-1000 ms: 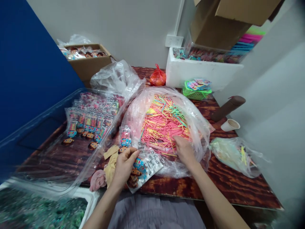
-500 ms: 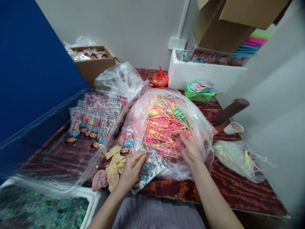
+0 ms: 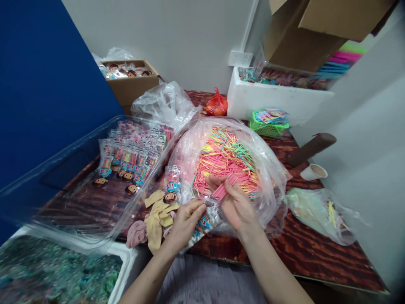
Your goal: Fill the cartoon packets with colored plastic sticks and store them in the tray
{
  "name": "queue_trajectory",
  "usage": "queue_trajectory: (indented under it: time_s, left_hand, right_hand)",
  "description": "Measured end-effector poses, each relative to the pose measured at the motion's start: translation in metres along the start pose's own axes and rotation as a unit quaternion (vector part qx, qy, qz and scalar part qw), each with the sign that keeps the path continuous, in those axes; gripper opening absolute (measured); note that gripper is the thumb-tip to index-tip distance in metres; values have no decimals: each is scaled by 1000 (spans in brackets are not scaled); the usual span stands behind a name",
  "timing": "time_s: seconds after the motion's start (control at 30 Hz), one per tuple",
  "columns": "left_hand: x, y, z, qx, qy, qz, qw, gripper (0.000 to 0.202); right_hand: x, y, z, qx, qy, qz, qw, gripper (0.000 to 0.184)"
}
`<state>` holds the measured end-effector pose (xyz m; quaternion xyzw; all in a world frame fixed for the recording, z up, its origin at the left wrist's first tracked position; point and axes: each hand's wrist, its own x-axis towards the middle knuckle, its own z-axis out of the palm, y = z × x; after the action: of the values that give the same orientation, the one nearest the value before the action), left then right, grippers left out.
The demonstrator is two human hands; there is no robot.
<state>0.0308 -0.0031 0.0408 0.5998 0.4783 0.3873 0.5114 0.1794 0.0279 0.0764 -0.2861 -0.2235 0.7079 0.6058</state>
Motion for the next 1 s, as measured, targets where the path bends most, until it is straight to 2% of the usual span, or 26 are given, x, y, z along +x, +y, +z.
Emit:
queue_trajectory:
  time_s: [0.1,0.23,0.3,0.37,0.43,0.5,0.57,0.67,0.77,0.87,0.93,1.0]
  left_hand:
    - [-1,-1,-1,3,15,4,1000,33]
    - [-2,-3,-4,-14,48,11,999,27]
    - [-2,-4,-6,-28,65,-4,997,29]
    - [-3,-4,-8,-44,88,-20,995,30]
    - [-4,-2,-10,-58,99,-27,993,30]
    - [-4,0,-12,-67,97,-25,993,29]
    - [-4,1,-15,-73,98,-25,992,27]
    - [-4,2,-21,-92,103,-25,990,24]
    - [-2,1,-28,-106,99,-11,989,22]
    - [2,2,-35,-110,59,-8,992,23]
    - [4,2,-40,-109,17,-7,994,23]
    - [9,2,-47,-103,7,-14,995,20]
  right_hand:
    - [-9,0,0,-76,6,5,997,14]
    - [-17,-5,5,-230,-30,18,973,24]
    - [-20,-6,7,-271,-31,-10,962,33]
    - [-22,-6,9,-302,-20,-57,951,33]
    - [-23,-4,10,-354,-23,-94,930,21]
    - [-25,-1,11,-425,-44,-114,897,15]
    - [-27,3,13,-486,-52,-140,861,15]
    - [-29,8,18,-539,-31,-200,818,15]
    - [-29,13,23,-571,-53,-214,791,15]
    - [-28,20,28,-579,-75,-205,786,18]
    - [-28,24,29,-567,-92,-199,794,18]
    - [-28,24,23,-550,-106,-189,807,22]
